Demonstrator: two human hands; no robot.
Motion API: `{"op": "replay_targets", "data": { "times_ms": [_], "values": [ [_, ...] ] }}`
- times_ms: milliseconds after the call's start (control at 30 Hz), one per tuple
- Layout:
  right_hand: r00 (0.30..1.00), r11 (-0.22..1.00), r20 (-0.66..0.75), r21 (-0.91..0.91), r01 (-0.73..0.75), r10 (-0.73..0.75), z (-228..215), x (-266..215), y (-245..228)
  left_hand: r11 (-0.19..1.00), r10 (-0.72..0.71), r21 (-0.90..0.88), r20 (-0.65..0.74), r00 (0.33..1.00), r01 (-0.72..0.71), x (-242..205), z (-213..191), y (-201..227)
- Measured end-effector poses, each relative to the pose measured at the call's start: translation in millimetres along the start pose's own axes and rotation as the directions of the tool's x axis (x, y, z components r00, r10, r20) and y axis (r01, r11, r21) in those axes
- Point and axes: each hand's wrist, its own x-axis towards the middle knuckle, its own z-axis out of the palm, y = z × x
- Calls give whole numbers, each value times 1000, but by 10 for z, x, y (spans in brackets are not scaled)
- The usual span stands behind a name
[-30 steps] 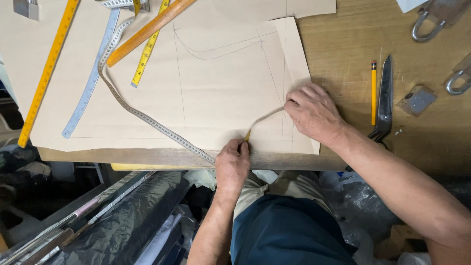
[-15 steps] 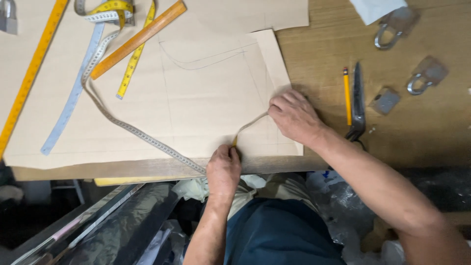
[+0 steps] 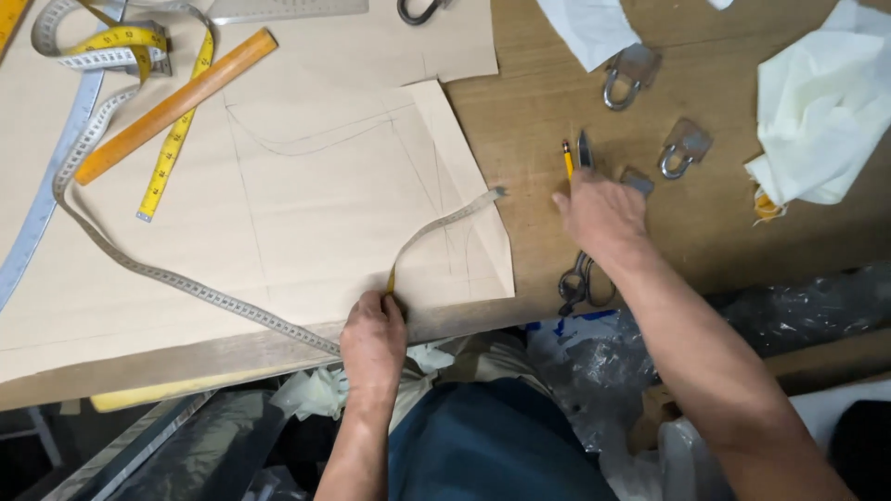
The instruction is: The person uses a pencil, a flexible measuring tape, a straight ruler, and a set square to draw lines and curves on a large sheet of paper. They measure and mark the paper repeatedly, adjusting the tools to create a pattern layout.
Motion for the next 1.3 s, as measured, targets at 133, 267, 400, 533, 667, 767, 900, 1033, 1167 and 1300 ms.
{"op": "replay_targets", "data": {
  "times_ms": [133,267,400,533,667,767,900,1033,1167,1300],
  "values": [
    [999,999,27,-3,-46,46,130,-2,31,999,-21,-25,22,1000,22,16,5,6],
    [994,989,54,108,-99,94,70,-95,-10,1000,6,-1,-8,1000,-6,33,91,-49],
    [995,989,8,110,-101,101,279,43,108,996,78,38,-86,993,-75,26,191,-114],
    [998,963,35,263,-65,57,-6,-208,-222,998,63,21,-101,993,-61,-6,86,-44],
    [998,800,65,599,-36,-4,-443,-741,-919,996,69,54,-80,994,-65,-12,49,-13],
    [991,436,87,899,-35,-99,17,-800,-1223,998,65,27,-53,996,-64,-18,3,0],
    [975,522,12,846,109,-224,619,-826,-1446,998,63,12,-57,996,-62,5,12,3],
    [965,488,-48,856,173,-257,864,-1091,-1636,998,54,22,-62,997,-53,-16,-2,-3],
    [758,392,-533,650,651,-376,762,-1163,-1700,998,57,17,-77,995,-56,-5,55,-23],
    [650,368,-659,537,759,-378,863,-1112,-1721,997,70,45,-88,994,-67,-6,69,-35]
  ]
}}
